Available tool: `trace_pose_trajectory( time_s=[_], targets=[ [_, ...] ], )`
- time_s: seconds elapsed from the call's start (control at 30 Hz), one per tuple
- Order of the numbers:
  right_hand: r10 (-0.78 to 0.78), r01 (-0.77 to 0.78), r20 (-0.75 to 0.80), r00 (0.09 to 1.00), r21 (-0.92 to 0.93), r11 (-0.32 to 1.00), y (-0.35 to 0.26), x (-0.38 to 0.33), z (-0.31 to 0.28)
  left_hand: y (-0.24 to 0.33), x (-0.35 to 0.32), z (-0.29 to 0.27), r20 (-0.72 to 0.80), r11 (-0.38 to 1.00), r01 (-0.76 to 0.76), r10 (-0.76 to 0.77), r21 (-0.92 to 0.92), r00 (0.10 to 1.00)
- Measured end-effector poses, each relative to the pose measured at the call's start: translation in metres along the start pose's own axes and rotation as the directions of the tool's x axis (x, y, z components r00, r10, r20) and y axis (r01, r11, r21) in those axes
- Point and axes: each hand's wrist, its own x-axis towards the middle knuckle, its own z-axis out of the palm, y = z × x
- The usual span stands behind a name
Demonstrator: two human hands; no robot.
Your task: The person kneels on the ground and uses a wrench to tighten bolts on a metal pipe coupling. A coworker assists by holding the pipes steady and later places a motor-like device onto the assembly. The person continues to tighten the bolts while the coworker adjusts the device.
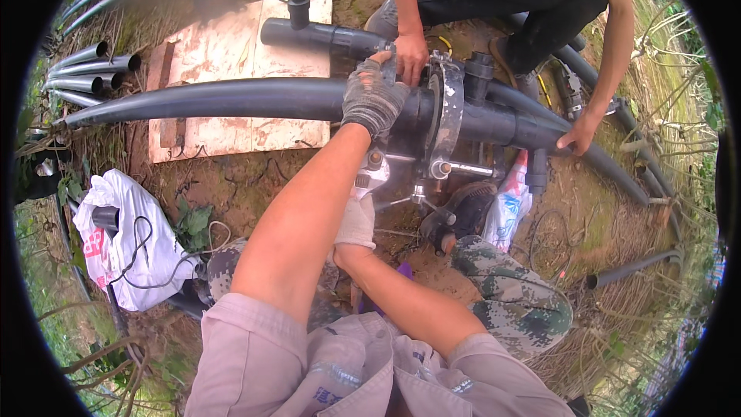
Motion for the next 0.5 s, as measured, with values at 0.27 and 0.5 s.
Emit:
trace_pose_trajectory(
  time_s=[0.27,0.5],
  targets=[
    [0.619,-0.22,0.034,0.785,-0.918,0.33,-0.192,0.035,-0.051,0.001,-0.002,0.001,-0.005,0.999,-0.037,0.037,-0.009,0.999],
    [0.473,-0.256,0.157,0.867,-0.675,0.692,-0.137,0.007,-0.091,-0.003,-0.002,0.0,-0.029,0.999,-0.045,0.045,0.008,0.999]
  ],
)
